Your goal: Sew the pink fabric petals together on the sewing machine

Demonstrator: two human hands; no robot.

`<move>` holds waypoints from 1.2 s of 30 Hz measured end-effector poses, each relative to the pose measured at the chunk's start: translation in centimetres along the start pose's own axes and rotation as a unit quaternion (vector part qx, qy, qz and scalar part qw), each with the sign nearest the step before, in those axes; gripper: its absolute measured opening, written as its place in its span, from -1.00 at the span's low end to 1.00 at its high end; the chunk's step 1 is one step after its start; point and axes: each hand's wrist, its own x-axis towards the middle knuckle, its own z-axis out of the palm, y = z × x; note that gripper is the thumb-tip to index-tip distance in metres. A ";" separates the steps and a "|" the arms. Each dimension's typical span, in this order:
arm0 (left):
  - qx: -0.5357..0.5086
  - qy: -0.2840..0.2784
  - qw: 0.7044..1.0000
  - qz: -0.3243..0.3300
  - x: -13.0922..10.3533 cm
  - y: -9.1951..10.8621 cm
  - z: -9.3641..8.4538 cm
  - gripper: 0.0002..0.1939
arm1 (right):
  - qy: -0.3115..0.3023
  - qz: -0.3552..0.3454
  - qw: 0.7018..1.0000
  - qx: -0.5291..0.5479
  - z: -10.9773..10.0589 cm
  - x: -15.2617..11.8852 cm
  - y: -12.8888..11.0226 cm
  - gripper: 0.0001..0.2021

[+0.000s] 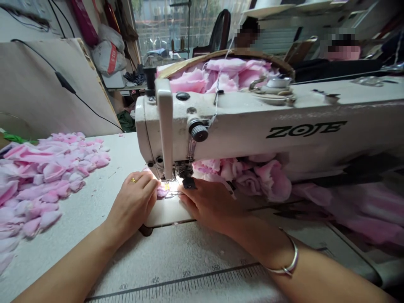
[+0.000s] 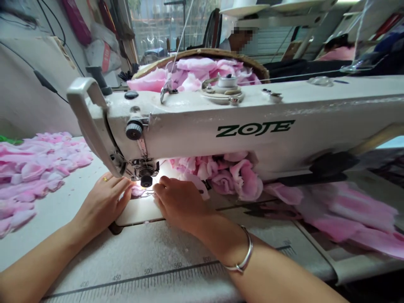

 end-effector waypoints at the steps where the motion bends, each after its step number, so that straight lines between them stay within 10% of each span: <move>1: 0.003 0.003 1.000 0.000 0.1 -0.2 0.0 -0.84 | -0.001 -0.005 1.000 0.011 0.0 -0.1 -0.2 -0.85; 13: -0.218 -0.046 0.961 -0.166 0.9 0.1 -0.8 -0.81 | -0.013 -0.042 0.999 -0.032 0.7 1.8 -2.9 -0.76; 29: 0.055 0.041 0.997 0.028 0.4 -0.6 -1.6 -0.90 | -0.021 -0.040 0.997 0.059 1.9 1.9 -2.7 -0.85; 36: -0.064 0.007 0.997 0.052 0.1 -0.4 -0.7 -0.84 | -0.014 -0.081 0.993 0.082 1.3 0.2 -2.7 -0.76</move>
